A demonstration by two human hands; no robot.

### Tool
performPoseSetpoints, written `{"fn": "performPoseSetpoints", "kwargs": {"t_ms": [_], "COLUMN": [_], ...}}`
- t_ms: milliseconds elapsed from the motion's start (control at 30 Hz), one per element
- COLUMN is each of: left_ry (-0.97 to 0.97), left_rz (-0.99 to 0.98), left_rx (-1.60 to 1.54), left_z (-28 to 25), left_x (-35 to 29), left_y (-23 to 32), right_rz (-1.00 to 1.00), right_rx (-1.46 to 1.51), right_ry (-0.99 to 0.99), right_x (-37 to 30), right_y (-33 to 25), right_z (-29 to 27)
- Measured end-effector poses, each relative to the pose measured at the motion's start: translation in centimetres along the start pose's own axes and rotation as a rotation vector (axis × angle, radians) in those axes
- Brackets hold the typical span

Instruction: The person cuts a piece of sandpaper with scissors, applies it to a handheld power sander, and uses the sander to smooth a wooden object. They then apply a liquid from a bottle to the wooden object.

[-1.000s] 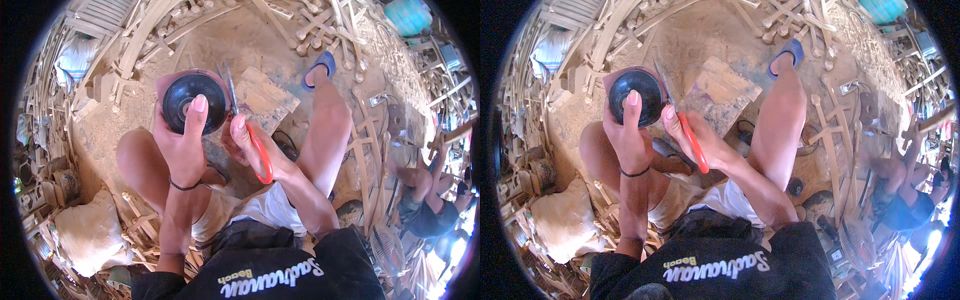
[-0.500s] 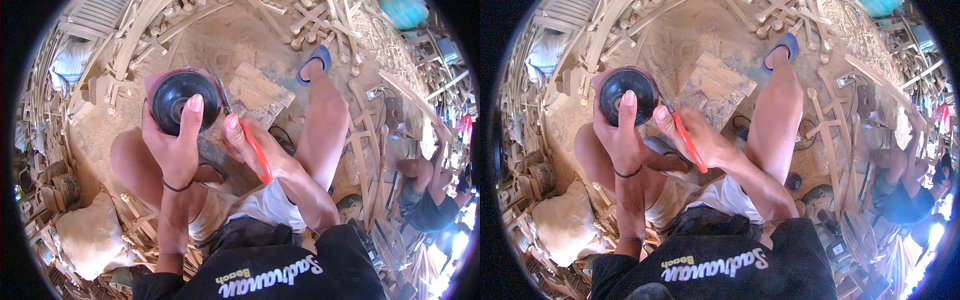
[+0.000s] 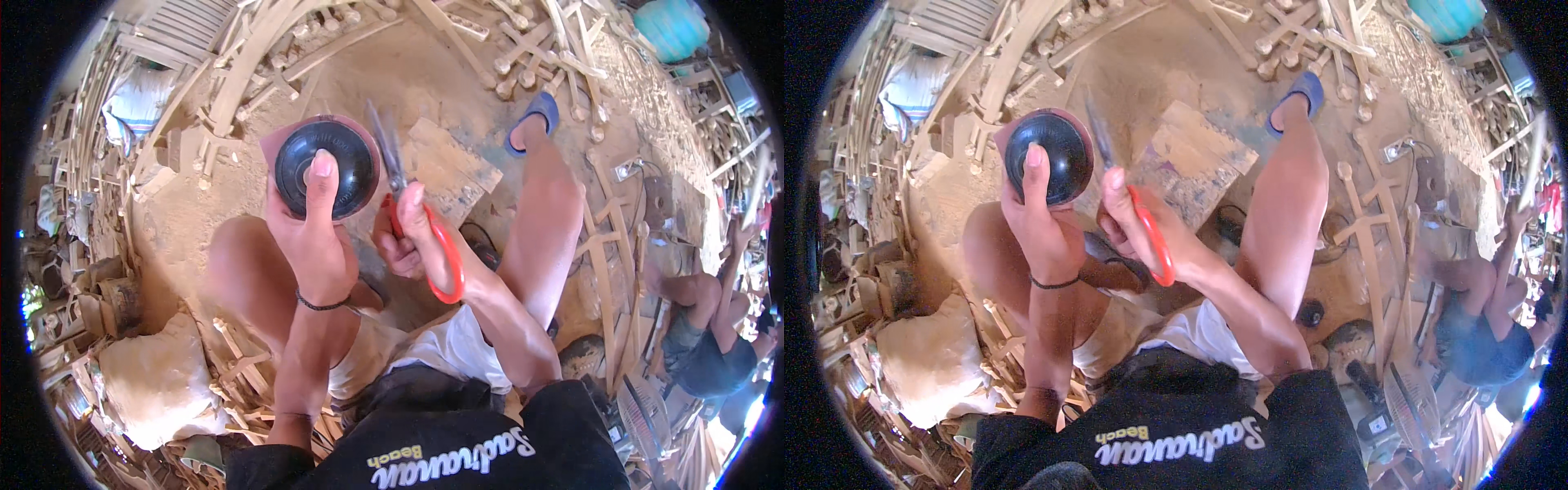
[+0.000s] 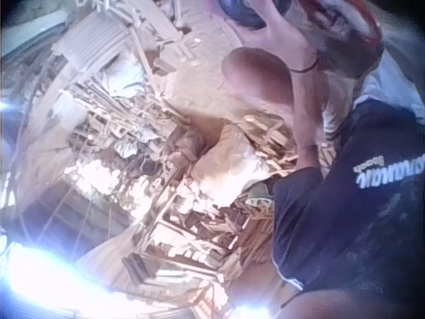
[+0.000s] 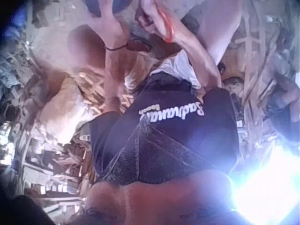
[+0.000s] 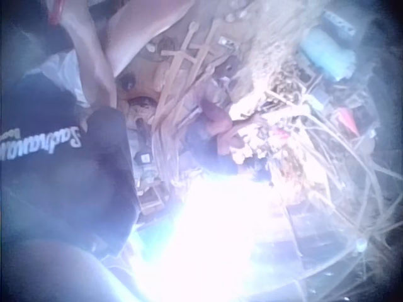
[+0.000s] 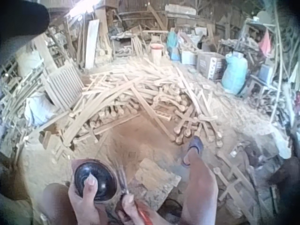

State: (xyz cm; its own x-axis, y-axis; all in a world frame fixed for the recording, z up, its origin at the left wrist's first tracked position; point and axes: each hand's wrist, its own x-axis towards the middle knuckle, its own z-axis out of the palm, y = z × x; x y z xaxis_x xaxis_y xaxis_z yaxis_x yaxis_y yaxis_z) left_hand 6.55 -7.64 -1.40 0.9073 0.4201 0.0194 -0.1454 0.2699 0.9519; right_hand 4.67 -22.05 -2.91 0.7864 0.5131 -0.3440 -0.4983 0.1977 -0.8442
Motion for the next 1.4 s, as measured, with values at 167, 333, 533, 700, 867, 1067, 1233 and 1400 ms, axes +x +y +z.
{"fn": "performPoseSetpoints", "kwargs": {"t_ms": [167,333,533,700,867,1067,1233,1400], "left_ry": [0.085,0.008,-0.061,-0.056,-0.130,-0.016,0.025,-0.033], "left_rz": [-0.081,-0.011,-0.083,-0.138,-0.198,-0.154,-0.138,-0.132], "left_rx": [-0.242,-0.203,-0.308,-0.341,-0.251,-0.155,-0.107,-0.069], "left_z": [-0.4,-1.3,-4.0,-3.3,-2.6,-2.4,-1.1,-0.5], "left_x": [-0.1,0.1,0.4,0.2,0.2,-0.1,-1.0,-1.3], "left_y": [0.6,1.3,0.8,1.8,2.0,0.8,0.9,1.2], "right_rz": [-0.124,-0.177,-0.204,-0.162,-0.218,-0.207,-0.218,-0.219], "right_rx": [-0.031,0.135,-0.028,-0.127,-0.300,-0.306,-0.347,-0.289], "right_ry": [0.037,-0.009,0.083,0.020,0.035,0.036,0.049,0.035], "right_x": [0.7,0.5,-0.2,-0.2,0.5,0.7,0.8,0.5], "right_y": [1.2,1.2,0.7,1.2,2.7,2.4,2.1,1.5], "right_z": [-1.4,-1.9,-1.2,-0.9,-0.8,0.0,0.4,0.4]}}
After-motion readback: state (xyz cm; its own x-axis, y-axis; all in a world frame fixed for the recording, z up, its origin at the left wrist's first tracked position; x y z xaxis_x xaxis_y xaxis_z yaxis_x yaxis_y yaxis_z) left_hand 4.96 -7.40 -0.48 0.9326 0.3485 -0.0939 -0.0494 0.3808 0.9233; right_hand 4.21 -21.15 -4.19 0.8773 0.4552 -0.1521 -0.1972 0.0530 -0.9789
